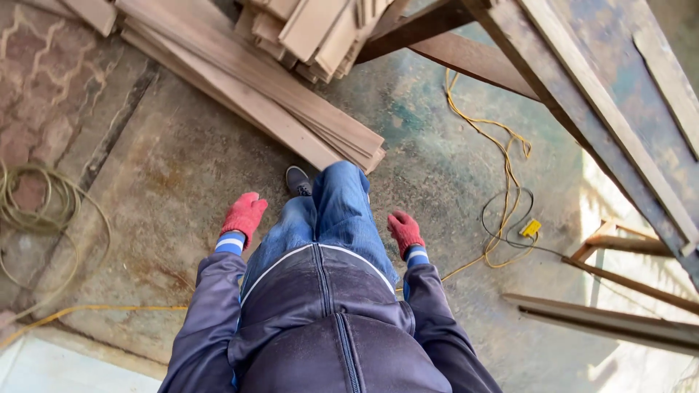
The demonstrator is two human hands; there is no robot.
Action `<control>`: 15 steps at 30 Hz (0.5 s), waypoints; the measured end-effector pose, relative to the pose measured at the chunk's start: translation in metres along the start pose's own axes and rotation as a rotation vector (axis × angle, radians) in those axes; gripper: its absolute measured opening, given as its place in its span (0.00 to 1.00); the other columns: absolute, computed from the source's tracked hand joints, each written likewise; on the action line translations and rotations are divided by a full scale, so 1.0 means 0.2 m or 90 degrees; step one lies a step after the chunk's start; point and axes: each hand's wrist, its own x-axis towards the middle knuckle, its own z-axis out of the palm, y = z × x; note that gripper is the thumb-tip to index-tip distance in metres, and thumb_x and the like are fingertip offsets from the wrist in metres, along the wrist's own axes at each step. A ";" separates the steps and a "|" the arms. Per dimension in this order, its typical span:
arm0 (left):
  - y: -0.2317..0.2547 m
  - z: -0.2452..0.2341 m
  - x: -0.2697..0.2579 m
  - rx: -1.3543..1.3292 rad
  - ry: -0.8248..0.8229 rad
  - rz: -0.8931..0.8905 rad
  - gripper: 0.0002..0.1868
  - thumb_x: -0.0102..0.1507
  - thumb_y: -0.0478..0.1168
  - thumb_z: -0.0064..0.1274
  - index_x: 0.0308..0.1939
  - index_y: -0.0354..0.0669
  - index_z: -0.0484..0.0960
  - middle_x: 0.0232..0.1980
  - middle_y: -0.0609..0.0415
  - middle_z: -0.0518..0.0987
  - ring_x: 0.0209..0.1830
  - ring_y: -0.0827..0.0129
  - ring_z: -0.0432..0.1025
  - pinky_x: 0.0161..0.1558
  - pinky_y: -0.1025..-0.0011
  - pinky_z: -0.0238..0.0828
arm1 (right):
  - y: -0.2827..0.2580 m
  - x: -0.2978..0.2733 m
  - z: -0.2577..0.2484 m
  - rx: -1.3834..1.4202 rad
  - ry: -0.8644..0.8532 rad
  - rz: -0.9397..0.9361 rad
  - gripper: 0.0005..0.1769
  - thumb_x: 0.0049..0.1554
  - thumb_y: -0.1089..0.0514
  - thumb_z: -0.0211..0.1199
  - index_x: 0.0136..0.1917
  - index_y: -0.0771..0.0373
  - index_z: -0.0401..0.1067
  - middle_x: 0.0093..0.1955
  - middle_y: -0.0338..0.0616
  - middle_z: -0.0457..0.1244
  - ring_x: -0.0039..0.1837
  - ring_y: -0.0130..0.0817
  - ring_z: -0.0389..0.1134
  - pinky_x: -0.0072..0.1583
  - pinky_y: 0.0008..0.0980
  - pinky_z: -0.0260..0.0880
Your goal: The recorder uses an electric sander and manual sandpaper to smooth the surface and edges of a wood plank.
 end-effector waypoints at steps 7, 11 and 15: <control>0.08 0.16 0.17 0.101 0.008 0.009 0.34 0.65 0.66 0.46 0.72 0.59 0.73 0.72 0.47 0.74 0.73 0.51 0.67 0.71 0.50 0.64 | 0.26 0.03 -0.41 0.113 0.080 0.021 0.32 0.54 0.47 0.73 0.67 0.62 0.71 0.53 0.51 0.68 0.45 0.40 0.71 0.48 0.39 0.75; 0.33 0.30 0.17 0.181 0.017 -0.018 0.33 0.64 0.64 0.47 0.72 0.61 0.75 0.72 0.46 0.75 0.71 0.48 0.69 0.69 0.50 0.67 | 0.20 -0.06 -0.67 0.194 0.095 -0.012 0.29 0.54 0.49 0.73 0.66 0.61 0.73 0.55 0.51 0.68 0.48 0.39 0.72 0.53 0.39 0.76; 0.56 0.60 0.30 0.265 0.045 -0.008 0.32 0.64 0.65 0.49 0.72 0.70 0.72 0.71 0.47 0.75 0.69 0.47 0.70 0.66 0.48 0.68 | 0.28 -0.33 -1.04 0.172 0.095 -0.059 0.25 0.56 0.52 0.71 0.66 0.60 0.75 0.60 0.54 0.68 0.56 0.40 0.71 0.58 0.40 0.76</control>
